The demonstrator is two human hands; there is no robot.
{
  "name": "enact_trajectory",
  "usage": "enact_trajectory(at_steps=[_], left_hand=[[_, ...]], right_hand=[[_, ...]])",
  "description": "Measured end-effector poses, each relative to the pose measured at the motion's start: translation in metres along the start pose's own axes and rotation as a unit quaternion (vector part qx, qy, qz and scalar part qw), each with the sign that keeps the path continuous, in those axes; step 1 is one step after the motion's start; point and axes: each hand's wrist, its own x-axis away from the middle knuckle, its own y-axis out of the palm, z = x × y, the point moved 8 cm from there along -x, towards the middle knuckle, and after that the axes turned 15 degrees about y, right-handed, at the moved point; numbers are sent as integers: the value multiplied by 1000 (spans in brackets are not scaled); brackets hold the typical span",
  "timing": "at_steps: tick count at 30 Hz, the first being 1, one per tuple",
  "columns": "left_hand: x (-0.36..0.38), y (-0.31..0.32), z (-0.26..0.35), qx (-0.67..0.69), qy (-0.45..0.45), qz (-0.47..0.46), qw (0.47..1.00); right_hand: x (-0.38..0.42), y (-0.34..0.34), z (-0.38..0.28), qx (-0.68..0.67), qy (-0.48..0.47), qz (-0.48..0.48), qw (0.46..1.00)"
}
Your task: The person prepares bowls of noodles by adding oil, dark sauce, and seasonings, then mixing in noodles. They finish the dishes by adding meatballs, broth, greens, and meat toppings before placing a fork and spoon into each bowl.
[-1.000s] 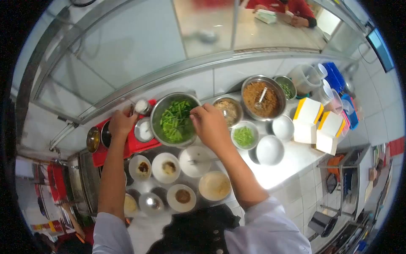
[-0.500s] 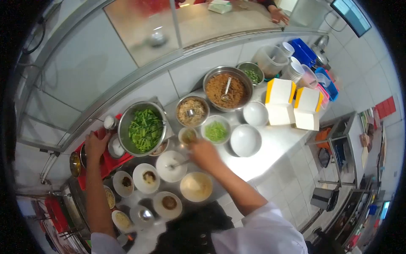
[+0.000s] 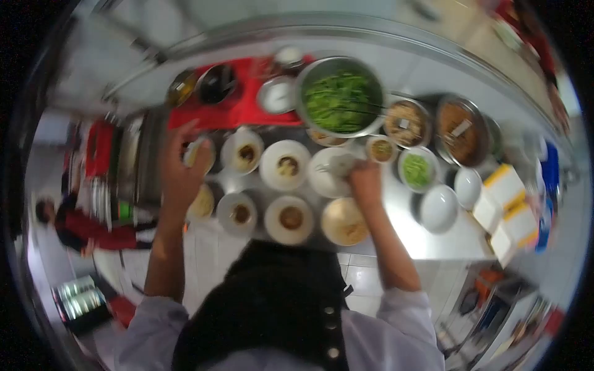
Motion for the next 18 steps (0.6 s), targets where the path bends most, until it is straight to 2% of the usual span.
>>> enact_trajectory(at_steps=[1,3,4,6,7,9,10,13,14,16,18], left_hand=[[31,-11,-18,-22,-27,9,999],[91,-15,-62,44,-101,54,993],[121,-16,-79,35,-116,64,991],[193,-23,-126,37,-246,125,961],[223,-22,-145,30,-260,129,956],[295,-22,-194,33,-363,228,903],[331,-13,-222,62,-413,227,880],[395,17,-280,112,-473,208,849],[394,20,-278,175,-490,204,829],[397,32,-282,309,-499,159,794],[386,30,-275,332,-492,130,794]], right_hand=[[2,-16,-5,-14,3,-10,1000],[3,-47,-23,-77,-2,-56,995],[7,-58,-40,-75,-22,-62,995],[16,-85,-86,-186,-73,-64,978],[21,-90,-120,-188,-107,-94,972],[36,-91,-191,-223,-174,-123,951],[44,-80,-226,-192,-206,-133,950],[64,-49,-333,-128,-280,-151,939],[66,-38,-363,-126,-282,-156,938],[62,-10,-407,-12,-240,-115,964],[55,12,-437,6,-207,-98,973]])
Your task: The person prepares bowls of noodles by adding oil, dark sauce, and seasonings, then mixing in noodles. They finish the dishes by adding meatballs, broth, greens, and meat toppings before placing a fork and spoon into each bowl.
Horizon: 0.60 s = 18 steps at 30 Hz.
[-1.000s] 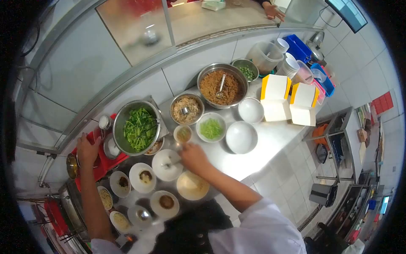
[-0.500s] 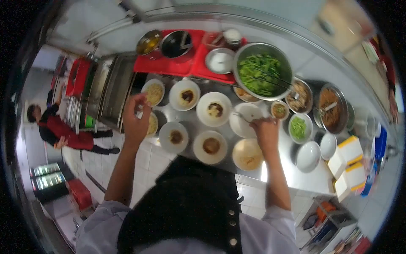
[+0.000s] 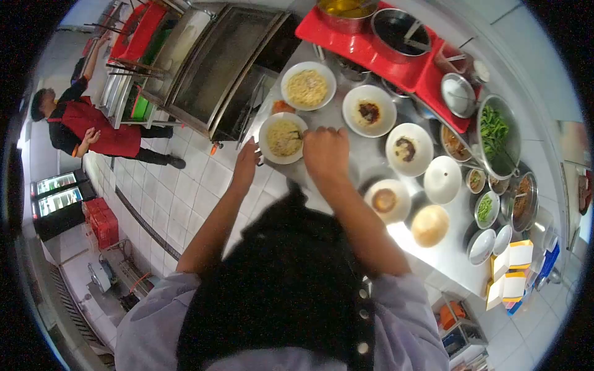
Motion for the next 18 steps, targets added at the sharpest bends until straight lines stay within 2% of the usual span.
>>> enact_trajectory(at_steps=[2,4,5,7,8,11,12,13,14,15,17,18], left_hand=[[0,-1,-1,11,11,-21,1000],[-4,2,4,32,42,-77,996],[-6,-2,6,38,36,-85,995],[-9,-5,5,70,5,-100,992],[-12,-10,-1,47,-15,-110,993],[-17,-19,-12,67,-35,-116,990],[-19,-21,-17,78,-46,-111,990],[-19,-22,-21,80,-51,-118,989],[-20,-21,-25,74,-43,-128,988],[-21,-19,-26,69,-33,-139,987],[-21,-18,-33,82,-36,-148,985],[-21,-19,-37,119,-12,-144,982]], right_hand=[[-17,22,-16,22,34,18,999],[-27,73,-18,-14,69,-92,993],[-28,82,-12,-7,77,-97,992],[-25,87,18,-260,124,-117,950],[-21,94,34,-365,174,-203,892],[5,49,37,-411,197,-189,870],[11,39,32,-408,203,-188,870],[14,15,24,-183,162,-82,966],[20,-6,9,57,109,27,992],[23,-14,4,62,117,26,991],[27,-38,-7,-34,113,87,989],[22,-26,-9,-33,140,28,989]])
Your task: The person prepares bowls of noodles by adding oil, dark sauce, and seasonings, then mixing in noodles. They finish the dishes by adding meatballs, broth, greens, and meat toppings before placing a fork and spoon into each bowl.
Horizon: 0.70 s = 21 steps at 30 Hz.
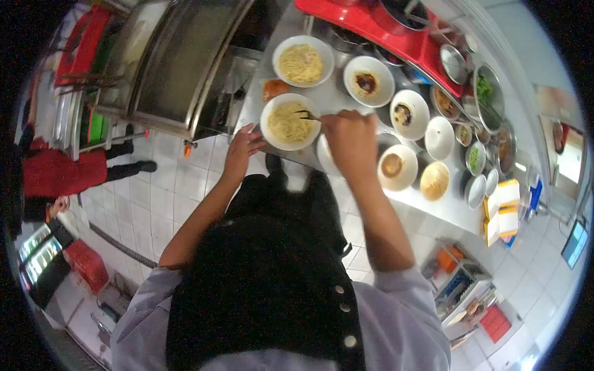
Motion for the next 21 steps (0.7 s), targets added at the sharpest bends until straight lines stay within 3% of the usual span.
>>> enact_trajectory(at_steps=[2,3,4,5,7,10,12,14,15,17,19,21], left_hand=[[-7,-4,-13,41,11,-23,999],[-8,2,-2,-17,20,-51,998],[-11,3,-6,0,0,-45,999],[-13,-5,-19,-111,103,-74,986],[-7,4,5,-24,-4,1,1000],[-2,8,18,4,-52,11,999],[-4,9,13,9,-64,13,998],[-6,-3,-6,44,-67,15,997],[-6,-4,-10,51,-20,-5,998],[-3,1,3,23,-7,5,1000],[-1,7,11,51,-8,33,998],[0,15,22,21,-13,21,999]], right_hand=[[-10,72,12,10,1,-43,999],[-17,116,13,60,-25,-53,996],[-19,128,15,0,-38,-4,999],[-23,129,20,-57,41,-154,986],[-28,95,26,-121,82,-167,975],[-18,50,32,-194,62,-166,965],[-7,30,26,114,-7,-22,993],[1,22,20,98,-16,6,995],[1,22,8,79,-28,33,996],[-7,71,-5,157,-17,-40,987],[-15,105,0,18,19,-95,995],[-28,114,24,-172,59,-187,965]])
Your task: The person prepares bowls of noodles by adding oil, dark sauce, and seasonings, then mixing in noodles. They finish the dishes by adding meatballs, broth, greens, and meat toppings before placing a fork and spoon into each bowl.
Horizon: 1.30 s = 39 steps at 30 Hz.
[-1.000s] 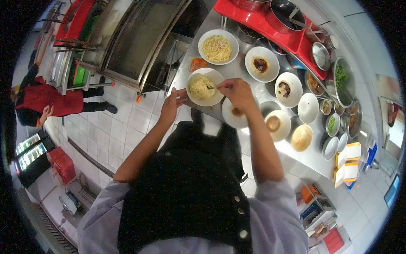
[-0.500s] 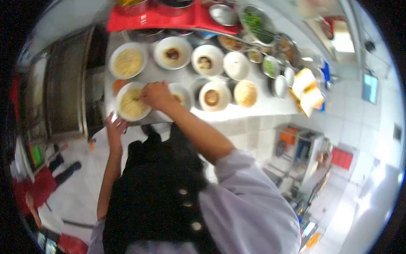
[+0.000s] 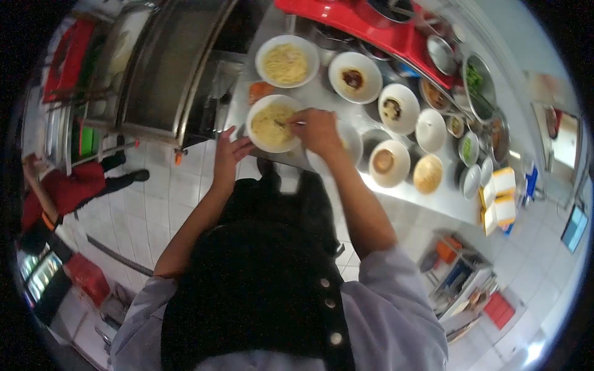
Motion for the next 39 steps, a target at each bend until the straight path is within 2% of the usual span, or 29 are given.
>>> enact_trajectory(at_steps=[2,4,5,6,7,10,12,14,15,16,17,18,20,21,22,24,26,27,28,31,32,34,35,36,37,39], left_hand=[[1,-2,4,-3,-11,3,1000],[1,-5,2,9,-17,12,1000],[2,-5,1,21,-24,8,999],[1,-7,-2,22,-26,15,999],[0,-7,-3,44,-18,19,999],[-2,-8,-3,62,-13,32,997],[-1,-7,-1,55,-17,34,998],[1,-4,1,49,-25,34,998],[-1,-4,1,44,-25,34,998],[-3,-5,2,44,-23,38,998],[-1,-6,1,51,-27,34,998],[0,-7,0,59,-30,30,997],[0,-9,-1,71,-34,30,996],[1,-7,-2,84,-41,27,995],[1,-6,-3,86,-39,25,995],[0,-5,-3,56,-55,7,997],[0,-5,2,39,-53,6,998],[2,-3,3,22,-53,4,998],[3,-2,1,20,-55,1,998],[-4,-4,1,37,-49,12,998],[-3,-4,3,48,-47,9,998],[1,-4,4,60,-46,5,997],[1,-4,3,48,-56,2,997],[1,-3,2,37,-65,-1,997],[-1,-2,3,38,-63,-3,997],[-1,-2,3,49,-60,6,997]], right_hand=[[3,-21,13,-148,101,-136,974],[21,-54,3,-221,28,-110,969],[31,-59,-7,-218,26,-118,969],[43,-77,-22,1,-33,16,999],[54,-87,-38,218,-92,149,960],[53,-78,-57,225,-102,181,952],[33,-48,-56,266,-103,173,943],[2,-14,-37,257,-51,87,961],[-1,-18,-31,172,-69,68,980],[-5,-27,-23,172,-73,67,980],[-4,-36,-14,39,-48,-3,998],[0,-44,-15,-94,-22,-72,993],[24,-64,-26,-71,-25,-65,995],[36,-75,-37,80,-67,21,994],[46,-81,-47,229,-107,108,962],[45,-80,-54,210,-115,117,964],[35,-51,-59,298,-106,104,943],[17,-22,-48,349,-67,55,933],[10,-16,-38,347,-63,55,934],[-2,-22,-18,55,-43,-68,995],[3,-37,-15,54,-45,-72,995],[19,-66,-15,-135,-7,-137,981],[28,-73,-18,-135,-7,-134,982],[37,-90,-25,51,-48,2,998],[45,-102,-35,235,-85,138,958],[43,-89,-44,229,-95,130,960]])
